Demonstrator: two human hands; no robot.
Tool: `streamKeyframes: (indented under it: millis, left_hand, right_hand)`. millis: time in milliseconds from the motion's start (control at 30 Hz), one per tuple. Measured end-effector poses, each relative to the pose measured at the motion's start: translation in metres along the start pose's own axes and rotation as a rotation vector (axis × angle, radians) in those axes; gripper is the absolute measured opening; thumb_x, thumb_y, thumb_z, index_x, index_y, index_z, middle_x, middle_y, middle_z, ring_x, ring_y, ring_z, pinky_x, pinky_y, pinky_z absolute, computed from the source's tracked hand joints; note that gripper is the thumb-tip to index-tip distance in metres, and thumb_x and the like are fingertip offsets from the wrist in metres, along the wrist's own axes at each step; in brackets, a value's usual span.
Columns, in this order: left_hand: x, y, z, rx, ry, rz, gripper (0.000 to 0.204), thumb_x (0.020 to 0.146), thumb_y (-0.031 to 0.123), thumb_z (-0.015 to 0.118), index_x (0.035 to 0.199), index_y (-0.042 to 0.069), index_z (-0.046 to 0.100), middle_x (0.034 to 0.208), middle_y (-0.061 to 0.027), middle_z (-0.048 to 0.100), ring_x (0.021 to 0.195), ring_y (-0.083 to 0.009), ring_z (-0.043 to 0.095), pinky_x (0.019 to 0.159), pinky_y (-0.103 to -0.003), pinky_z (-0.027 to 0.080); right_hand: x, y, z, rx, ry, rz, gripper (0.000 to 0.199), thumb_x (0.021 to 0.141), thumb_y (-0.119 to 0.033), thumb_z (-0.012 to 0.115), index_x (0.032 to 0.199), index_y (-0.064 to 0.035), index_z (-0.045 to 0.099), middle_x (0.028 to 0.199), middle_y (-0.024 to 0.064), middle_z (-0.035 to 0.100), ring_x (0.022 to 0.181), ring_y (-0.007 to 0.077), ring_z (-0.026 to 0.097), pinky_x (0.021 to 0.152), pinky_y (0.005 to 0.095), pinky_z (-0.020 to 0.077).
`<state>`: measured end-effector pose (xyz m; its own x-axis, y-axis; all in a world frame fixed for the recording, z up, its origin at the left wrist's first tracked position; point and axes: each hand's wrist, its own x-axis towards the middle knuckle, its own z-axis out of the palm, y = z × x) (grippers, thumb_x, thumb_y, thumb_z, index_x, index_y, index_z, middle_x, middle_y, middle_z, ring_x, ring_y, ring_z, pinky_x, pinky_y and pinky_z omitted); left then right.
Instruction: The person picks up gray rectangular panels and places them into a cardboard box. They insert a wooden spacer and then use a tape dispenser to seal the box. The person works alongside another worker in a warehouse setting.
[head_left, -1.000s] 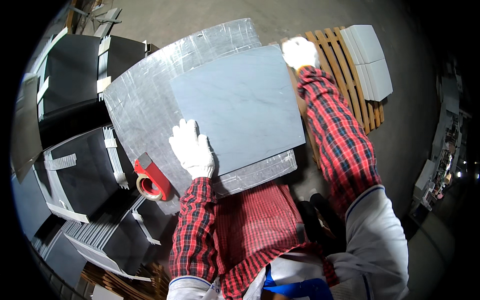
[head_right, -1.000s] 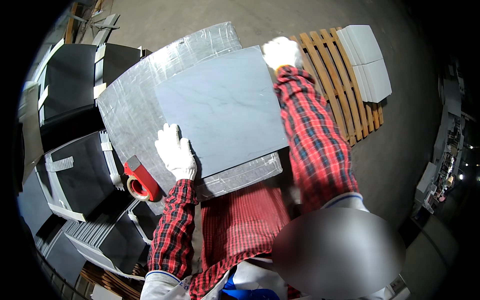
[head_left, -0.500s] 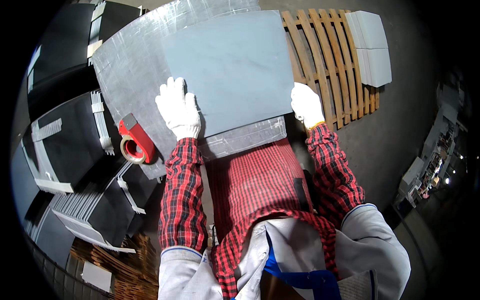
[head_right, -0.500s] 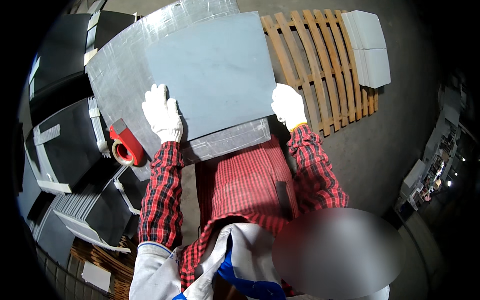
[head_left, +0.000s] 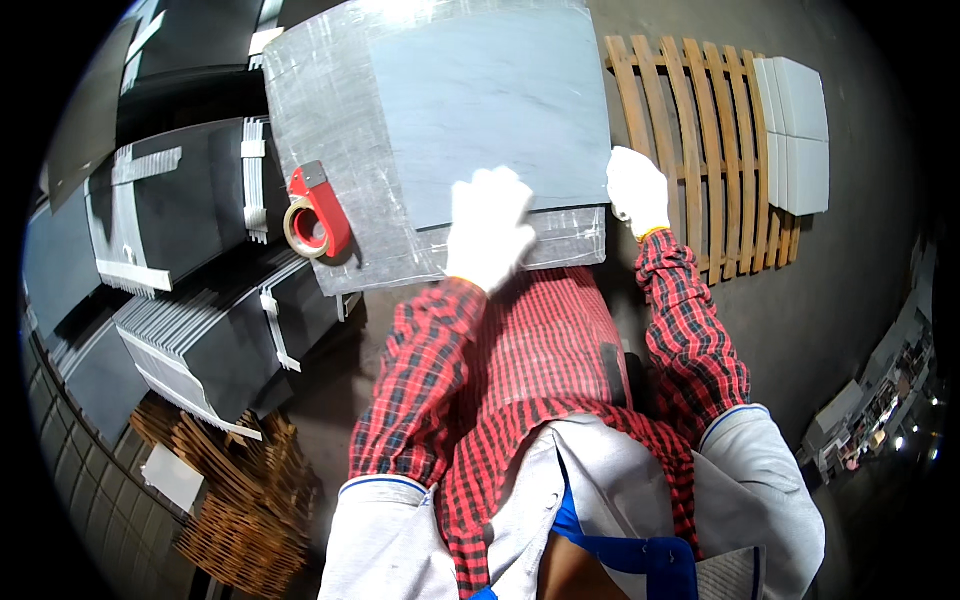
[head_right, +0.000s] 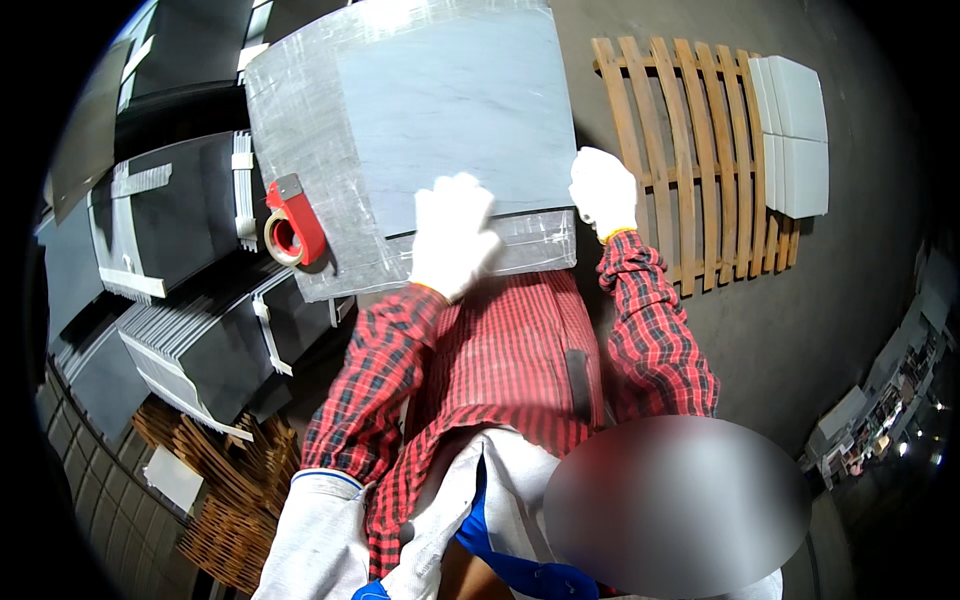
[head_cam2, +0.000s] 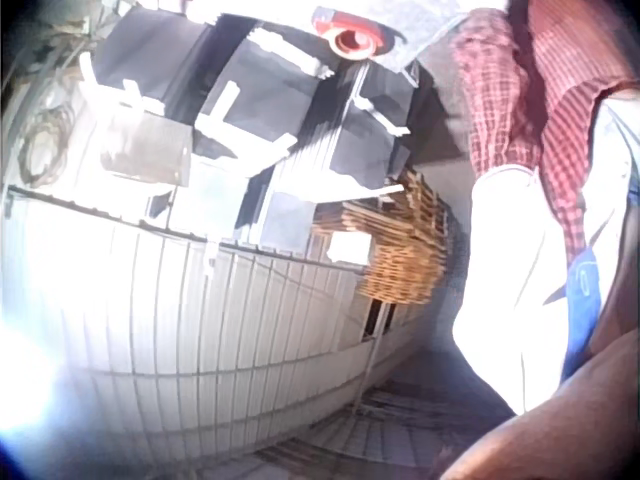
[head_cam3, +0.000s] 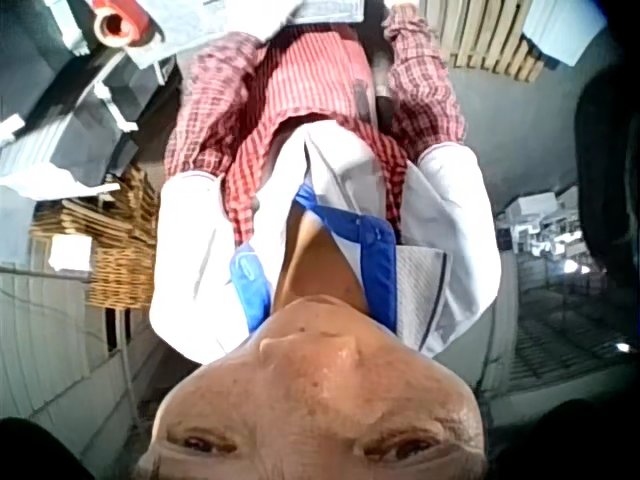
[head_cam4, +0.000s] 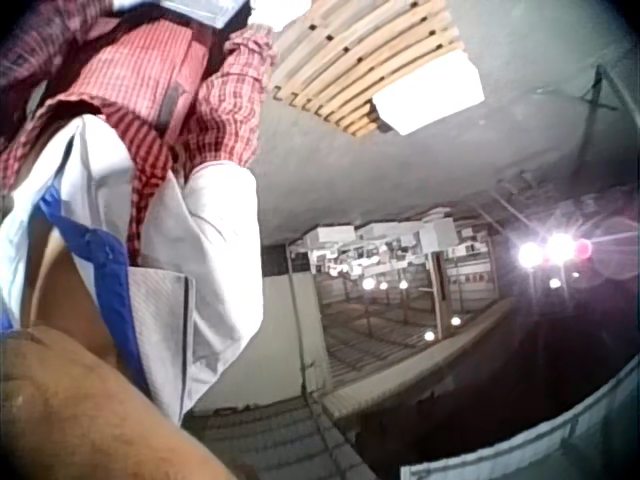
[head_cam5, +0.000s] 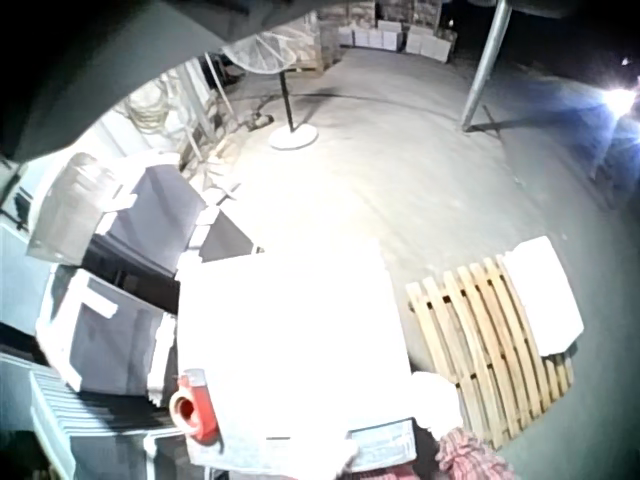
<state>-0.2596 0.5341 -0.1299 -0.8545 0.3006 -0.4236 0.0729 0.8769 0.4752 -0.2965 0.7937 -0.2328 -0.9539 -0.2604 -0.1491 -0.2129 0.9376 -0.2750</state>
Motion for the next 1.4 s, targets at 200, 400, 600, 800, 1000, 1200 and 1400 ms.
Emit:
streamKeyframes:
  millis: [200,400,600,800,1000,1200,1400]
  left_hand:
    - [-0.087,0.016,0.049,-0.360,0.010,0.290,0.027,0.090,0.023,0.061,0.110,0.006,0.065,0.121,-0.0143,0.062,0.118,-0.0341,0.053,0.100,-0.047,0.039]
    - [-0.122,0.010,0.009,-1.032,0.272,-0.451,0.035,0.099,0.025,0.062,0.125,0.000,0.066,0.128,-0.0123,0.065,0.121,-0.0230,0.060,0.104,-0.033,0.046]
    - [-0.149,0.019,-0.048,-1.584,0.672,-0.676,0.045,0.096,0.025,0.067,0.133,0.004,0.055,0.119,-0.0057,0.061,0.096,-0.0129,0.060,0.079,-0.027,0.050]
    - [-0.203,0.010,-0.040,-1.855,0.793,-0.481,0.051,0.097,0.022,0.064,0.141,0.005,0.045,0.124,-0.0113,0.060,0.109,-0.0213,0.062,0.092,-0.036,0.052]
    - [-0.263,-0.024,-0.019,-2.263,0.965,-0.192,0.038,0.100,0.015,0.058,0.134,0.001,0.047,0.123,-0.0152,0.062,0.111,-0.0266,0.063,0.092,-0.039,0.054]
    - [-0.347,-0.059,-0.005,-2.040,1.053,-0.229,0.047,0.095,0.006,0.065,0.136,-0.002,0.044,0.131,-0.0181,0.057,0.114,-0.0258,0.062,0.091,-0.036,0.055]
    - [-0.383,-0.101,0.041,-1.913,1.495,-0.203,0.046,0.098,0.004,0.060,0.140,-0.002,0.044,0.133,-0.0176,0.055,0.114,-0.0239,0.062,0.094,-0.032,0.054]
  right_hand:
    - [-0.006,0.029,-0.022,0.610,0.031,-0.067,0.039,0.099,-0.016,0.052,0.135,-0.0012,0.055,0.131,0.0114,0.064,0.114,0.0226,0.065,0.092,0.0335,0.0563]
    - [-0.001,-0.085,-0.055,1.635,-0.542,-0.005,0.043,0.104,-0.020,0.052,0.140,0.0018,0.048,0.133,0.0120,0.061,0.111,0.0218,0.064,0.089,0.0305,0.0564]
    - [-0.003,-0.196,-0.061,1.870,-0.835,0.258,0.037,0.101,-0.017,0.059,0.132,0.0035,0.058,0.124,0.0110,0.065,0.109,0.0186,0.063,0.090,0.0315,0.0529]
    - [-0.015,-0.251,-0.111,1.430,-0.970,-0.086,0.042,0.092,-0.006,0.065,0.133,0.0024,0.059,0.123,0.0124,0.067,0.104,0.0175,0.064,0.093,0.0300,0.0519]
    - [-0.057,-0.320,-0.103,1.077,-0.571,-0.537,0.049,0.084,-0.010,0.076,0.131,-0.0050,0.062,0.127,0.0084,0.063,0.116,0.0184,0.058,0.099,0.0327,0.0488]
    - [-0.132,-0.390,-0.091,0.548,-0.086,-0.610,0.055,0.075,-0.029,0.083,0.125,-0.0138,0.066,0.120,0.0071,0.064,0.102,0.0208,0.063,0.089,0.0340,0.0526]
    - [-0.194,-0.453,-0.060,1.132,-0.687,-0.407,0.063,0.080,-0.027,0.081,0.131,0.0018,0.059,0.115,0.0112,0.068,0.102,0.0174,0.066,0.091,0.0311,0.0507]
